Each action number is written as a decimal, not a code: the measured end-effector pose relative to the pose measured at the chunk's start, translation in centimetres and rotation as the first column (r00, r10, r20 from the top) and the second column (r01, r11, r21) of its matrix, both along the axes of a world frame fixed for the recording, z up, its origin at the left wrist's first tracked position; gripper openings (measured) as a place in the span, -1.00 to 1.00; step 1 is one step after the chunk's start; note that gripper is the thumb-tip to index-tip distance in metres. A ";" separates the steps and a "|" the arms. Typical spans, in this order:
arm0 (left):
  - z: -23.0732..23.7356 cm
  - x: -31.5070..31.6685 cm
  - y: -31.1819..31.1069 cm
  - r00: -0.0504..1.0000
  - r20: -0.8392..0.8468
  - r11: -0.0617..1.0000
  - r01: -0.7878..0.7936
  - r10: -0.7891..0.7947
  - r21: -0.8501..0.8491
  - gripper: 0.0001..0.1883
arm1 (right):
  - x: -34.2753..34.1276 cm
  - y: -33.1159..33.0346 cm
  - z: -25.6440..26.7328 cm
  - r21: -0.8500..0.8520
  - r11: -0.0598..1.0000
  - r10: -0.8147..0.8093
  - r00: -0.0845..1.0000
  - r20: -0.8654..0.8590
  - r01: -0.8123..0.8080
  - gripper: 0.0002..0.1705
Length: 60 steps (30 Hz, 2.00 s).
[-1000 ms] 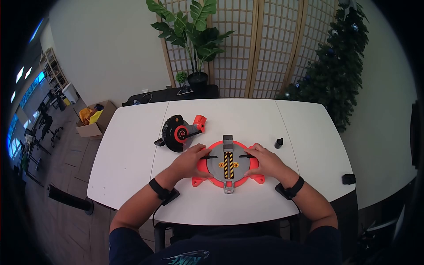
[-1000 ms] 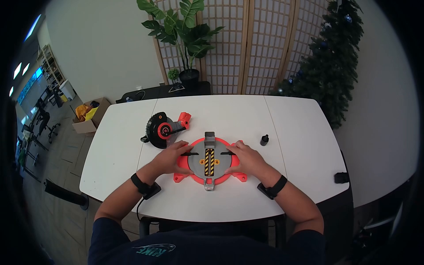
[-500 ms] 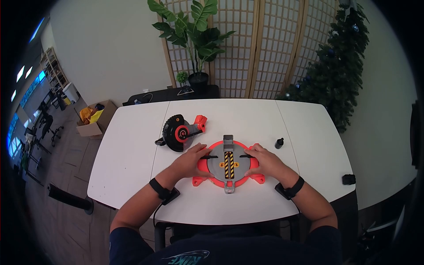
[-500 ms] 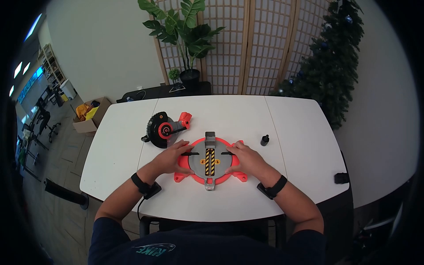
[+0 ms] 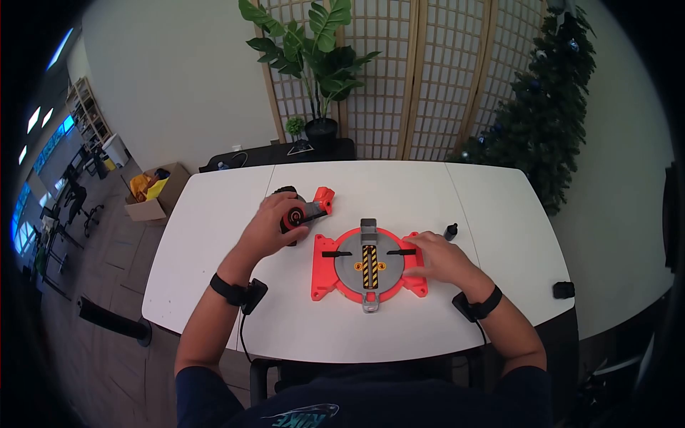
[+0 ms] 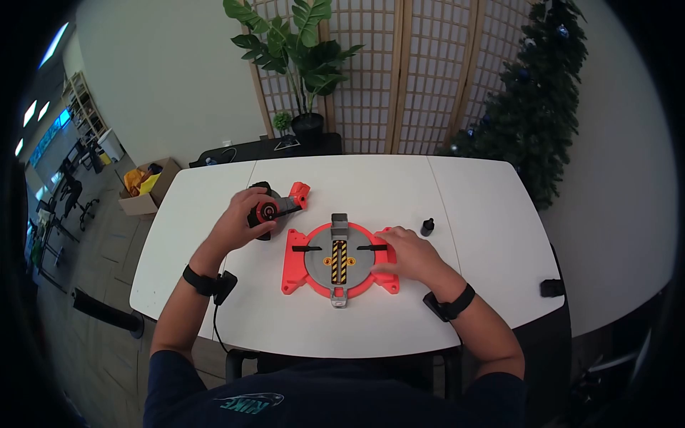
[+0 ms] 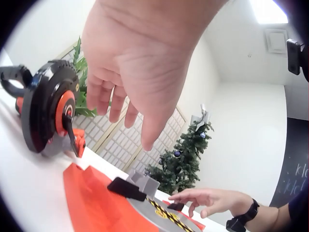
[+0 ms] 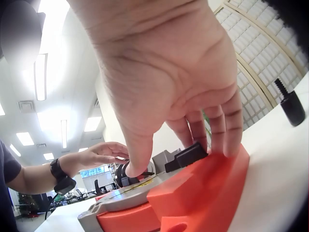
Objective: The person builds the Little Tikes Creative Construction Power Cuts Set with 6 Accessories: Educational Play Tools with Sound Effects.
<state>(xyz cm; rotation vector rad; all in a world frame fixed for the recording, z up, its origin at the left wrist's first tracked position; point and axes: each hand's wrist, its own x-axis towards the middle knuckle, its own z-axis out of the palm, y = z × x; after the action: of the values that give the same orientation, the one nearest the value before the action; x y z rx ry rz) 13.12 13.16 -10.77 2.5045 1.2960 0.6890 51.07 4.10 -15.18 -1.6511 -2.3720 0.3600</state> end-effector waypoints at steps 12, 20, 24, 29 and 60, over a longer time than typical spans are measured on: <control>-2.0 -5.6 4.6 0.883 -0.061 0.876 -0.469 0.465 -0.111 -0.43 | 1.8 -0.8 1.5 -0.035 0.990 -0.140 0.988 -0.059 0.138 -0.34; -4.7 -4.6 5.5 0.870 -0.095 0.856 -0.493 0.483 -0.156 -0.34 | 2.1 -0.7 2.4 -0.067 0.982 -0.184 0.978 -0.096 0.178 -0.46; -5.7 -4.5 5.5 0.885 -0.027 0.881 -0.465 0.464 -0.092 -0.39 | 2.4 -0.7 2.7 -0.056 0.982 -0.187 0.978 -0.087 0.183 -0.47; -7.1 -3.9 5.4 0.881 0.122 0.885 -0.464 0.456 0.044 -0.46 | 2.6 -0.7 3.6 -0.020 0.982 -0.186 0.976 -0.112 0.185 -0.52; -1.7 2.5 -3.8 0.962 -0.045 0.666 0.219 -0.268 0.713 -0.45 | -3.5 0.8 2.6 -0.421 0.906 -0.371 0.405 -0.836 -0.040 -0.47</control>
<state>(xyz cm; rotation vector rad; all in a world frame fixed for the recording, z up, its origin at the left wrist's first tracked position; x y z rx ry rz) 15.59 9.35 -12.46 3.1231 0.6934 1.4113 47.53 4.89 -12.60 -1.2406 -1.2923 1.3600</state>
